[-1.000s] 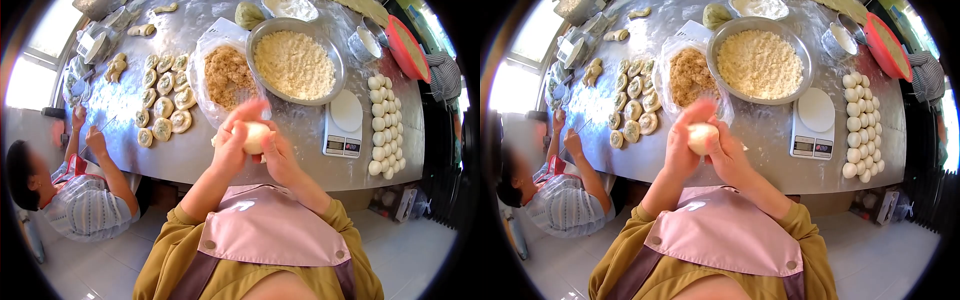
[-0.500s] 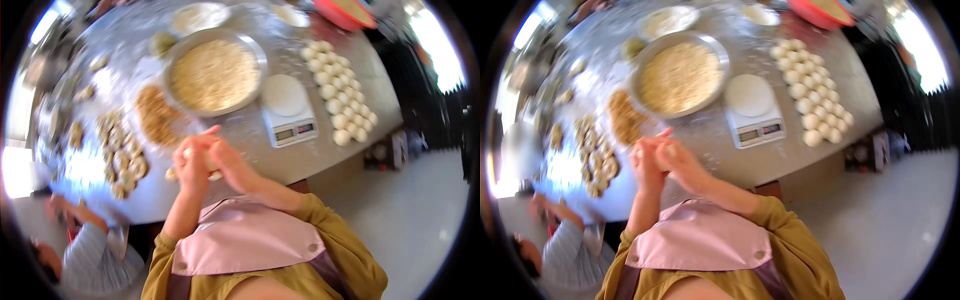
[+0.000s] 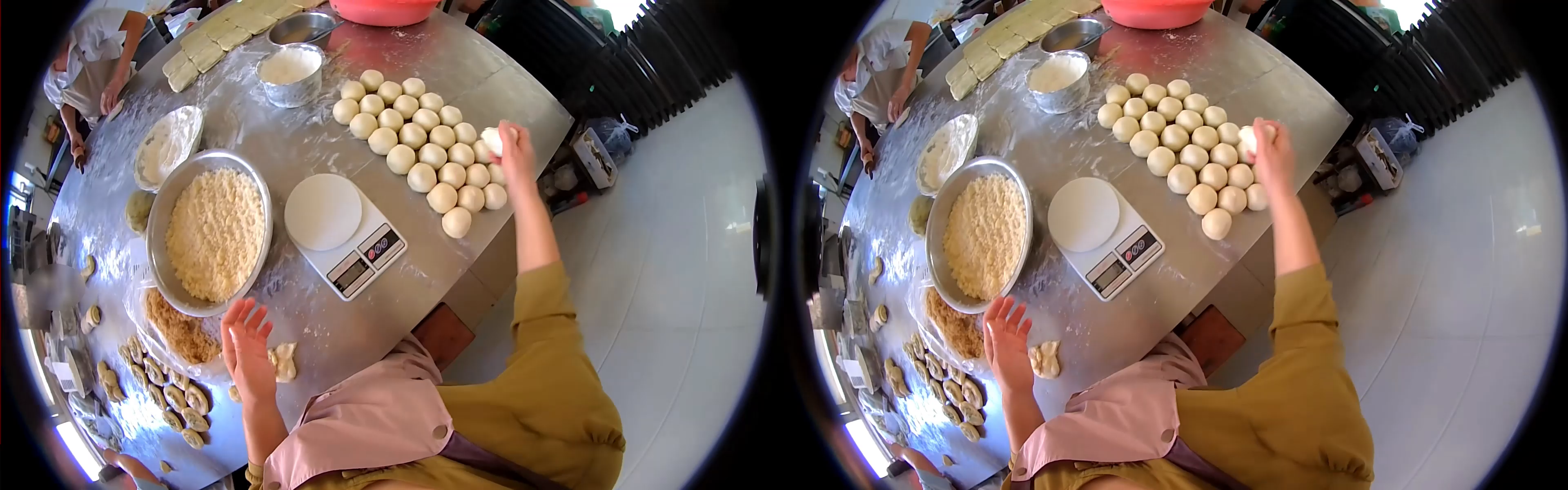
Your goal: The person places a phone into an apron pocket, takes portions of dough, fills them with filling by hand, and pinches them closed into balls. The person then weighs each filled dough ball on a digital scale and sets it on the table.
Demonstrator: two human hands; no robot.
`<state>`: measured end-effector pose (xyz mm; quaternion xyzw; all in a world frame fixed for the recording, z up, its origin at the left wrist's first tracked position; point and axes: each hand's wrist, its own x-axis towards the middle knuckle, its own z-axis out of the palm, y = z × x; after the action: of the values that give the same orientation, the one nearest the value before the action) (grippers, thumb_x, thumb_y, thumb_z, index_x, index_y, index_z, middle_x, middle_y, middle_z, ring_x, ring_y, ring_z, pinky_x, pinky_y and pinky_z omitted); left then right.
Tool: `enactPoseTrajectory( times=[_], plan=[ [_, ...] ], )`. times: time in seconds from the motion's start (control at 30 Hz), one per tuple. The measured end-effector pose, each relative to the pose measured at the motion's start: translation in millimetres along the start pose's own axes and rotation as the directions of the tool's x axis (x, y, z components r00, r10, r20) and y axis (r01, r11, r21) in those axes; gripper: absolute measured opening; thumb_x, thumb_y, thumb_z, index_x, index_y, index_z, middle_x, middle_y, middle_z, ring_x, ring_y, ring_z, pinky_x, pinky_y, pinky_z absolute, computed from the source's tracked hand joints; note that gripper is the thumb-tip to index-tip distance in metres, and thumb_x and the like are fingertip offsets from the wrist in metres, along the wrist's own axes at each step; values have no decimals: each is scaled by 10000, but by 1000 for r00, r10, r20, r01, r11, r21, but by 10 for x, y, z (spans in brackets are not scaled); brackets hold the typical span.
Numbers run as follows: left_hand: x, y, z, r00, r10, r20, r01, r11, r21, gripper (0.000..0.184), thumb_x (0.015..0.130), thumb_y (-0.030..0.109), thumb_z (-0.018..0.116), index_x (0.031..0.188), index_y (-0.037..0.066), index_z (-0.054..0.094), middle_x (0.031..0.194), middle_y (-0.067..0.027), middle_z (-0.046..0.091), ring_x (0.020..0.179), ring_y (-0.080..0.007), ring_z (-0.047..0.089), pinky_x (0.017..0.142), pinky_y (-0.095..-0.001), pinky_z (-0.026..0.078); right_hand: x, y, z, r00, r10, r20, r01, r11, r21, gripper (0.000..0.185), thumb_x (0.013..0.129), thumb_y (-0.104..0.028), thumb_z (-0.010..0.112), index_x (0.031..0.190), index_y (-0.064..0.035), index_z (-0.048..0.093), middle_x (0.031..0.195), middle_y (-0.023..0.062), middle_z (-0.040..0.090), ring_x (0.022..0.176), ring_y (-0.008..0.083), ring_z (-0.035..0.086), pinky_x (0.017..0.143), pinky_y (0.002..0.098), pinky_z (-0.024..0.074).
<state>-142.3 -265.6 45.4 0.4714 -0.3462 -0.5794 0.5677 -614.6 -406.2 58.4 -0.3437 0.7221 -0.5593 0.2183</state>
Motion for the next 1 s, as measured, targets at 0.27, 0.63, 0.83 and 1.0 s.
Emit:
enactPoseTrajectory(
  times=[0.27,0.63,0.83,1.0],
  plan=[
    [-229,31,-133,989,-70,-128,81,994,78,327,1004,266,469,1260,64,489,1228,-76,544,1103,-199,548,908,-315,434,974,209,54,988,-47,149,150,549,-822,511,896,-454,541,1192,-36,554,1113,169,649,1022,324,620,892,400,486],
    [-379,59,-311,975,-114,-192,134,986,96,345,1000,264,482,1276,56,485,1222,-61,551,1072,-169,557,879,-288,444,947,252,314,989,91,118,54,515,-856,682,969,-565,218,1321,-34,461,1380,168,483,1277,347,447,1069,565,268],
    [-550,39,-711,927,-32,-375,57,997,55,343,1010,238,461,1306,66,464,1198,-52,554,1042,-149,556,878,-273,433,-104,-83,459,970,-228,84,243,923,-298,483,1014,-415,376,1124,15,566,1076,176,629,1032,252,593,896,336,452],
    [-758,37,-1113,792,85,-605,20,986,165,311,996,247,499,1254,77,526,1181,-45,563,1046,-146,564,853,-279,445,-1558,-270,1159,783,-460,419,481,875,63,266,947,-179,569,1129,16,557,1048,139,635,957,199,617,842,326,494]
  ],
)
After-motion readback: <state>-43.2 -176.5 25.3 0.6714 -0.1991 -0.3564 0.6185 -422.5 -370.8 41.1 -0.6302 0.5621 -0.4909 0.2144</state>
